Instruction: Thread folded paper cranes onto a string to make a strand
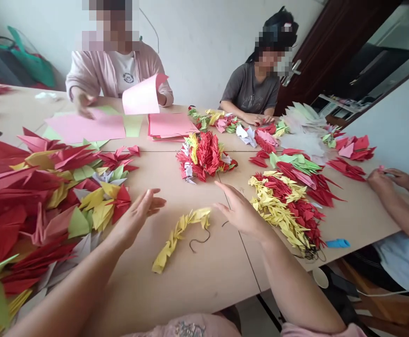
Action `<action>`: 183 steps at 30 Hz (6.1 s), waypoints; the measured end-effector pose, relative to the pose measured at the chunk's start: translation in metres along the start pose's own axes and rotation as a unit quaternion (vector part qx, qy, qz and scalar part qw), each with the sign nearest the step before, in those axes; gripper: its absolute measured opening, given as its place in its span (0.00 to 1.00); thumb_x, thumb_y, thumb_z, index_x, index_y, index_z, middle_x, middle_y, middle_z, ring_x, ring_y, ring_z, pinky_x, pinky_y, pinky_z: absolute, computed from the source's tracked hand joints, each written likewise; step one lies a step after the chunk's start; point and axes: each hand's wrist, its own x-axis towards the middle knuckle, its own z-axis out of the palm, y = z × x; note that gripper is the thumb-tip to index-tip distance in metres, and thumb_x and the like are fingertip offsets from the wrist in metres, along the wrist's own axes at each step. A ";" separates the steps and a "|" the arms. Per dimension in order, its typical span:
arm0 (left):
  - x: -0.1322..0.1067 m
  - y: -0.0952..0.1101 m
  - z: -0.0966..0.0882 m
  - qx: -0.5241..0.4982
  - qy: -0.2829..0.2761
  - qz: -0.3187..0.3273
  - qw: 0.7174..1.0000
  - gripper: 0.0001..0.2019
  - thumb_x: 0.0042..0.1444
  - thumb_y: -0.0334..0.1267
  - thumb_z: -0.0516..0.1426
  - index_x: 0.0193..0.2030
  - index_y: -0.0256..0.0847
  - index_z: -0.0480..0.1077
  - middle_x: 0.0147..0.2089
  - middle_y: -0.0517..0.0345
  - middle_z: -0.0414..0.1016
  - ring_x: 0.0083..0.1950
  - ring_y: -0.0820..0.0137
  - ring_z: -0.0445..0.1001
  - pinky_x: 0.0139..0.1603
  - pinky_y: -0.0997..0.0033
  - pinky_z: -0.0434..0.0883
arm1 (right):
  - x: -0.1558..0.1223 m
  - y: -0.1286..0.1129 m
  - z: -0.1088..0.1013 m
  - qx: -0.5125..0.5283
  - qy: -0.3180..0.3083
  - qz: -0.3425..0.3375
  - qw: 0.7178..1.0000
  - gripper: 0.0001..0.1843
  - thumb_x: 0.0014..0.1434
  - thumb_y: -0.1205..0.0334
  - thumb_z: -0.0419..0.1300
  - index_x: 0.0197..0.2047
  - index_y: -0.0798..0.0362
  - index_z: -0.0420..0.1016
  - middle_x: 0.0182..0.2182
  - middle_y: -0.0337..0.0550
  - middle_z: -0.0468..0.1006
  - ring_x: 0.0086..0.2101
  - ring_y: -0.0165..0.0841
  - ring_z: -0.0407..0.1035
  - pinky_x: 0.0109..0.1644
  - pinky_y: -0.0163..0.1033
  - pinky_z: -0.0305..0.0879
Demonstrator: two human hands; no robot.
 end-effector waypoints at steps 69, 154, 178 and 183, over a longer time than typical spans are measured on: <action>-0.027 -0.062 -0.029 0.339 0.047 0.138 0.929 0.25 0.57 0.51 0.55 0.59 0.43 0.62 0.59 0.43 0.72 0.60 0.51 0.72 0.57 0.51 0.72 | -0.059 0.032 0.076 -0.083 0.092 0.084 0.989 0.07 0.61 0.66 0.56 0.38 0.53 0.76 0.44 0.53 0.77 0.46 0.44 0.70 0.53 0.52 0.69; -0.052 0.096 -0.006 -0.107 -0.268 0.105 0.952 0.12 0.58 0.47 0.61 0.45 0.46 0.75 0.36 0.61 0.71 0.35 0.76 0.65 0.34 0.81 0.64 | 0.012 -0.113 -0.027 0.286 -0.110 -0.087 0.948 0.11 0.62 0.59 0.61 0.28 0.53 0.72 0.18 0.30 0.58 0.18 0.21 0.49 0.20 0.29 0.44; -0.047 0.091 0.001 -0.160 -0.191 0.121 0.961 0.11 0.61 0.39 0.60 0.50 0.50 0.68 0.41 0.59 0.71 0.39 0.73 0.69 0.37 0.77 0.69 | 0.029 -0.102 -0.001 0.417 0.105 -0.070 0.900 0.09 0.63 0.57 0.61 0.33 0.51 0.74 0.19 0.31 0.59 0.22 0.24 0.50 0.25 0.29 0.51; -0.046 0.089 0.001 -0.144 -0.168 0.133 0.966 0.06 0.61 0.39 0.60 0.43 0.46 0.68 0.37 0.61 0.67 0.35 0.74 0.67 0.34 0.78 0.69 | 0.029 -0.102 0.000 0.416 0.141 -0.071 0.896 0.10 0.62 0.55 0.62 0.31 0.51 0.73 0.19 0.32 0.58 0.21 0.24 0.50 0.24 0.29 0.50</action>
